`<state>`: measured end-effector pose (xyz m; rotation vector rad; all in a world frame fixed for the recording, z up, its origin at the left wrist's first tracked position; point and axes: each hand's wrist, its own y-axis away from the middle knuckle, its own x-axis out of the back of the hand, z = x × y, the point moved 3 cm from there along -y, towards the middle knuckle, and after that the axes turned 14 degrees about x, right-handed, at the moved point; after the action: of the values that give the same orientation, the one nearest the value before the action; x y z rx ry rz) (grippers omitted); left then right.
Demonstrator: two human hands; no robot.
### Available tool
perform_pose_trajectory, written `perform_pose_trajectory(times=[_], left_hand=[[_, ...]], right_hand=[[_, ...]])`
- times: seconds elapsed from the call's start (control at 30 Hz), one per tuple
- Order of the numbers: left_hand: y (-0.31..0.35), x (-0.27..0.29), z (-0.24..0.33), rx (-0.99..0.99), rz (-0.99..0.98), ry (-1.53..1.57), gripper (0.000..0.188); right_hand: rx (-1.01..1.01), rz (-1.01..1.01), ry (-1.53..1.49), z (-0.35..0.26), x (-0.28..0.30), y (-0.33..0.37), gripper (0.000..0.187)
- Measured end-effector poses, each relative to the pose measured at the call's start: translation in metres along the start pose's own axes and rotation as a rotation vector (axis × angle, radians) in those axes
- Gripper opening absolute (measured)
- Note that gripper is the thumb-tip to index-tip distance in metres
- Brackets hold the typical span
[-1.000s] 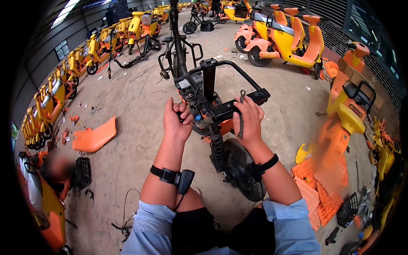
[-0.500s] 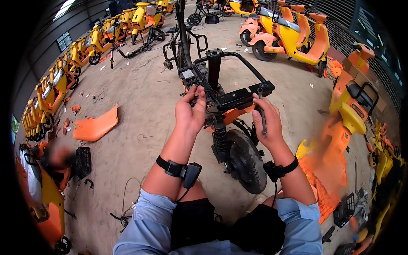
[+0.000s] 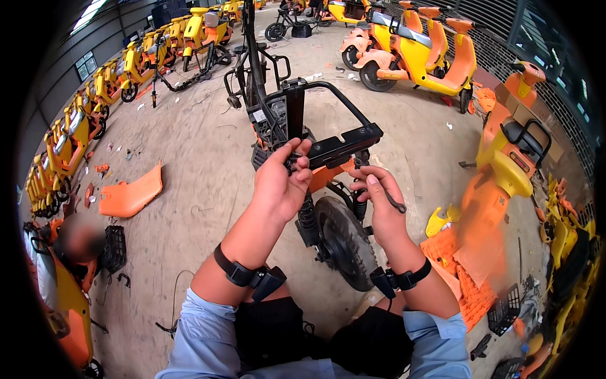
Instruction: The person assembles parts onto a motorcycle chassis by hand and with a wrench, threading bolts and tightening components on the frame.
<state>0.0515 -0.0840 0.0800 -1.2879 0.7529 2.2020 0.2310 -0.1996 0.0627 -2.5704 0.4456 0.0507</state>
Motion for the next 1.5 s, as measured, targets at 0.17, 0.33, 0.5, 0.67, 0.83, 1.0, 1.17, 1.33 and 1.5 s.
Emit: perform_pose_trajectory(times=[0.17, 0.33, 0.5, 0.67, 0.83, 1.0, 1.17, 1.33, 1.5], left_hand=[[0.01, -0.015, 0.011, -0.1, 0.062, -0.056, 0.041], [-0.004, -0.007, 0.016, -0.081, 0.024, -0.182, 0.023], [-0.007, 0.004, 0.023, -0.102, 0.013, -0.218, 0.023], [-0.014, 0.028, 0.029, -0.082, -0.024, -0.246, 0.027], [-0.012, 0.033, 0.031, -0.109, 0.083, -0.283, 0.025], [0.0, 0.033, 0.039, -0.101, 0.091, -0.27, 0.023], [0.002, 0.032, 0.04, -0.084, 0.094, -0.296, 0.022], [0.009, 0.028, 0.037, 0.015, -0.115, -0.349, 0.024], [0.016, 0.019, 0.02, 0.102, -0.144, -0.414, 0.029]], right_hand=[[-0.08, 0.058, -0.057, 0.013, 0.014, 0.003, 0.03], [-0.064, 0.007, -0.031, 0.018, 0.016, 0.001, 0.029], [-0.039, -0.062, 0.001, 0.021, 0.006, -0.004, 0.031], [0.011, -0.075, -0.066, 0.02, -0.006, -0.012, 0.049], [-0.003, -0.05, -0.153, 0.031, -0.011, -0.012, 0.063], [-0.012, -0.034, -0.19, 0.031, -0.018, -0.009, 0.065], [-0.031, -0.066, -0.161, 0.027, -0.022, -0.004, 0.064], [-0.042, -0.074, -0.165, 0.022, -0.024, 0.005, 0.064], [0.002, -0.098, -0.285, 0.013, -0.016, 0.012, 0.068]])
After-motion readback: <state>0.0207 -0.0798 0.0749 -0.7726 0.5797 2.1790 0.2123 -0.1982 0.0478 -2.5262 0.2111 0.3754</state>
